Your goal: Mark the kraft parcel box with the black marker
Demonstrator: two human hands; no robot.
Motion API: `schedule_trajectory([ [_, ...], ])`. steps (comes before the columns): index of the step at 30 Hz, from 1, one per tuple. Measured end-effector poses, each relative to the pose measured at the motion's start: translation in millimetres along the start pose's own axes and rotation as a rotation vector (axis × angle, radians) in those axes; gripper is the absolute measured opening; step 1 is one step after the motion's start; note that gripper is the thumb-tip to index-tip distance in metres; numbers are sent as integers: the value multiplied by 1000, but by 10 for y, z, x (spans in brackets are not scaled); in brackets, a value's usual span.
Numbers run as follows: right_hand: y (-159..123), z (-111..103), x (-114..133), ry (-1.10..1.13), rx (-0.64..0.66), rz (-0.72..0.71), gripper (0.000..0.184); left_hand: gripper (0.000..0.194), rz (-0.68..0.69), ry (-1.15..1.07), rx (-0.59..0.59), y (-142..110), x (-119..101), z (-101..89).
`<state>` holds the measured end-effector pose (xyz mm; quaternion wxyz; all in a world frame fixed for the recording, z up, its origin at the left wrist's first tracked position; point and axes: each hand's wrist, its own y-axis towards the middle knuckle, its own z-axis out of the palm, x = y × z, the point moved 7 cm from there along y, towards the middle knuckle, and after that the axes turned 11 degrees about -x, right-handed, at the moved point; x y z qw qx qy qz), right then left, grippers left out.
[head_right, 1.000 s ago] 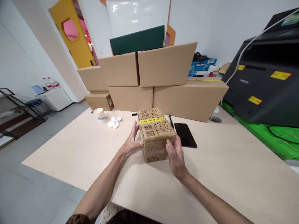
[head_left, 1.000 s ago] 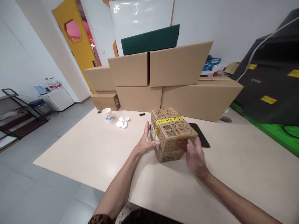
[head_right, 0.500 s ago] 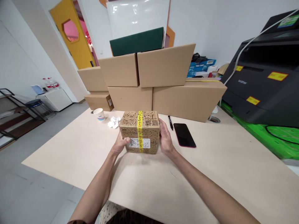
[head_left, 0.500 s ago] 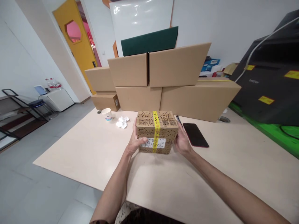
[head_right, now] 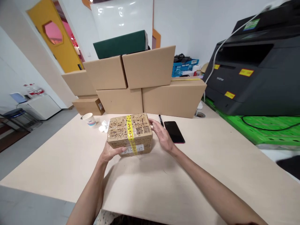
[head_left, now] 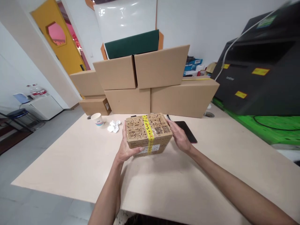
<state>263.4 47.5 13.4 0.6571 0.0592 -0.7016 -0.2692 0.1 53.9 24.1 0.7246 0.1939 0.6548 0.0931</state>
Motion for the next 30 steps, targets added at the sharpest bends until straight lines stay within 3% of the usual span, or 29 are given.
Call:
schedule_trajectory([
  [3,291,-294,-51,-308,-95,-22,50,139,9,27,-53,29,14,-74],
  [6,557,-432,-223,-878,56,-8,41,142,31,74,-109,65,25,-161],
  [7,622,-460,-284,-969,100,10,37,142,37,88,-120,73,30,-182],
  [14,832,-336,-710,-1228,216,175,28,136,58,110,-47,55,-1,-97],
  [22,993,-222,-964,-1159,139,360,27,133,164,136,-21,48,-98,-32],
  [26,924,-308,-950,-954,49,374,17,133,192,176,-7,65,-62,-55],
  [30,797,-385,-791,-616,-79,360,24,130,218,220,6,67,-19,-74],
])
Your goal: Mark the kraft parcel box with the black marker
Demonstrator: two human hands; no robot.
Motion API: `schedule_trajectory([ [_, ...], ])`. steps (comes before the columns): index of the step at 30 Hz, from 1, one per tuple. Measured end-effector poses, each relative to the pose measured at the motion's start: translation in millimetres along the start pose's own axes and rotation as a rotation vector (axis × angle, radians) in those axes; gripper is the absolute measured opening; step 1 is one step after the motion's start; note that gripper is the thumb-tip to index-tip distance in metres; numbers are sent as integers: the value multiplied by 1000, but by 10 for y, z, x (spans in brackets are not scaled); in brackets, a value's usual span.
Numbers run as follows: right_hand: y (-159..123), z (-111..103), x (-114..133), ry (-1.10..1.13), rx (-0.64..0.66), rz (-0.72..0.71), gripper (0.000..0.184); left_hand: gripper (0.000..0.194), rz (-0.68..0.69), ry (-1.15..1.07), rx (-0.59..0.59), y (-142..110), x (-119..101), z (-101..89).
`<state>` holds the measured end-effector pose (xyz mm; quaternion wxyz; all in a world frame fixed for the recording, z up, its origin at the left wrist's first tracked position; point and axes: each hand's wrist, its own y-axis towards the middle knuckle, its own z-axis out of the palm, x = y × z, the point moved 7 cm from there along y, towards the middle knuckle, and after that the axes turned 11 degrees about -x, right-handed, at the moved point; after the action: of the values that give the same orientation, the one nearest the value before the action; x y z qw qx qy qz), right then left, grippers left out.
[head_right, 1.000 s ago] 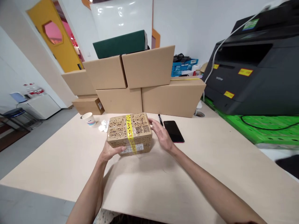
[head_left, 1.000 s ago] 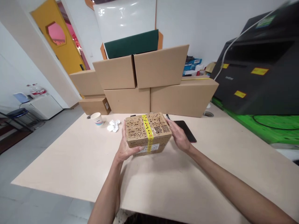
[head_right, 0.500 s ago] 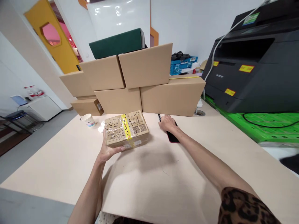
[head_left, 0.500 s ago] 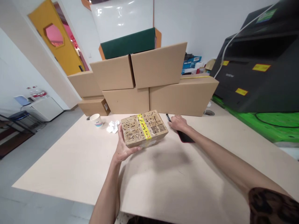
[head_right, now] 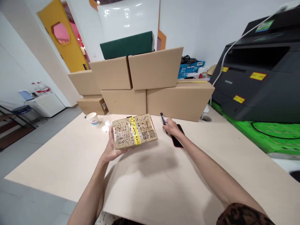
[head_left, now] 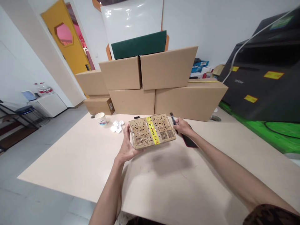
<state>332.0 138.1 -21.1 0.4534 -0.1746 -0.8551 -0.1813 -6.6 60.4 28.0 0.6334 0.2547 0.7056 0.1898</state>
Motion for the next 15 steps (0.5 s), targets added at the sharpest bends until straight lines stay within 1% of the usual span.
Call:
schedule_trajectory([
  [2,-98,-81,85,223,12,-1,31,132,0,19,-2,-3,17,-9],
  [4,-202,-188,201,422,35,-12,41,134,-13,30,-9,-5,26,-21],
  [7,-370,-415,385,684,22,-22,55,135,-46,36,-12,-7,31,-30],
  [9,-507,-572,509,998,8,2,55,136,-61,29,-22,-7,29,-36],
  [10,-587,-621,576,1079,24,13,52,136,-63,23,-31,-6,26,-41],
  [12,-757,-697,721,1142,53,10,50,136,-55,18,-47,-3,18,-48],
  [15,-996,-802,921,1154,26,-48,45,135,-25,48,-59,-1,6,-56],
])
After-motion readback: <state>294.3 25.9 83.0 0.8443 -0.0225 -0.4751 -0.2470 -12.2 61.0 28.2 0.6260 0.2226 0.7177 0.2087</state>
